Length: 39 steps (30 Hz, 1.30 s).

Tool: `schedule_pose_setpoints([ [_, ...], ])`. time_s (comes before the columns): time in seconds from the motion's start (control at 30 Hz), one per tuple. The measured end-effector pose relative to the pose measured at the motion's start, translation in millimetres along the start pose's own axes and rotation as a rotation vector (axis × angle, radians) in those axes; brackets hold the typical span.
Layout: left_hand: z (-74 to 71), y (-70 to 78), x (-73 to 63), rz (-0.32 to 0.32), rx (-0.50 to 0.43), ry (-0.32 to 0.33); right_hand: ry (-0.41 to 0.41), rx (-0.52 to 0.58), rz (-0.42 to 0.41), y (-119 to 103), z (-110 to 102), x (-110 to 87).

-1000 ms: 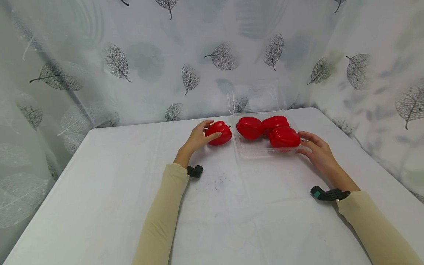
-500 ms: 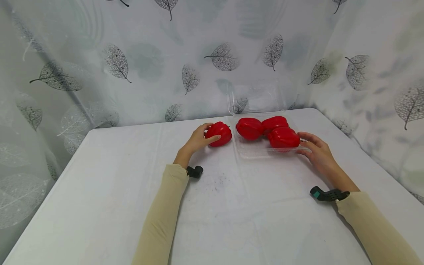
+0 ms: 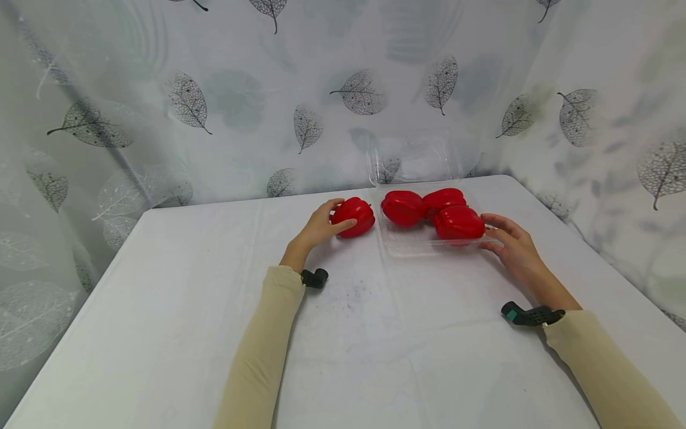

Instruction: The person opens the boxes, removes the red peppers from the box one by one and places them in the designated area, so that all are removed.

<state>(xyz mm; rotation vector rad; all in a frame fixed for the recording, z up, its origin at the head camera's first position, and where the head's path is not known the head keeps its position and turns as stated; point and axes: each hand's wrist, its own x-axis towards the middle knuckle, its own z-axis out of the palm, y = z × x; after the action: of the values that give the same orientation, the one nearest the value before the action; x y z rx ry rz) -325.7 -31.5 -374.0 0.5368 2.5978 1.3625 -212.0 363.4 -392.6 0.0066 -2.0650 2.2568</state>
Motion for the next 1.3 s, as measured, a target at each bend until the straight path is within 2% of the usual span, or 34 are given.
schedule_pose_setpoints([
  [0.3,-0.2,-1.0,1.5,0.012,-0.016,0.012,0.008,-0.02,-0.005,0.3,1.2,-0.3],
  [0.7,-0.4,4.6,-0.1,0.066,-0.013,0.049,0.012,-0.031,-0.006,0.5,1.2,-0.4],
  [1.3,0.1,18.7,-1.6,0.158,-0.013,0.054,0.002,-0.027,-0.019,1.9,-0.2,0.2],
])
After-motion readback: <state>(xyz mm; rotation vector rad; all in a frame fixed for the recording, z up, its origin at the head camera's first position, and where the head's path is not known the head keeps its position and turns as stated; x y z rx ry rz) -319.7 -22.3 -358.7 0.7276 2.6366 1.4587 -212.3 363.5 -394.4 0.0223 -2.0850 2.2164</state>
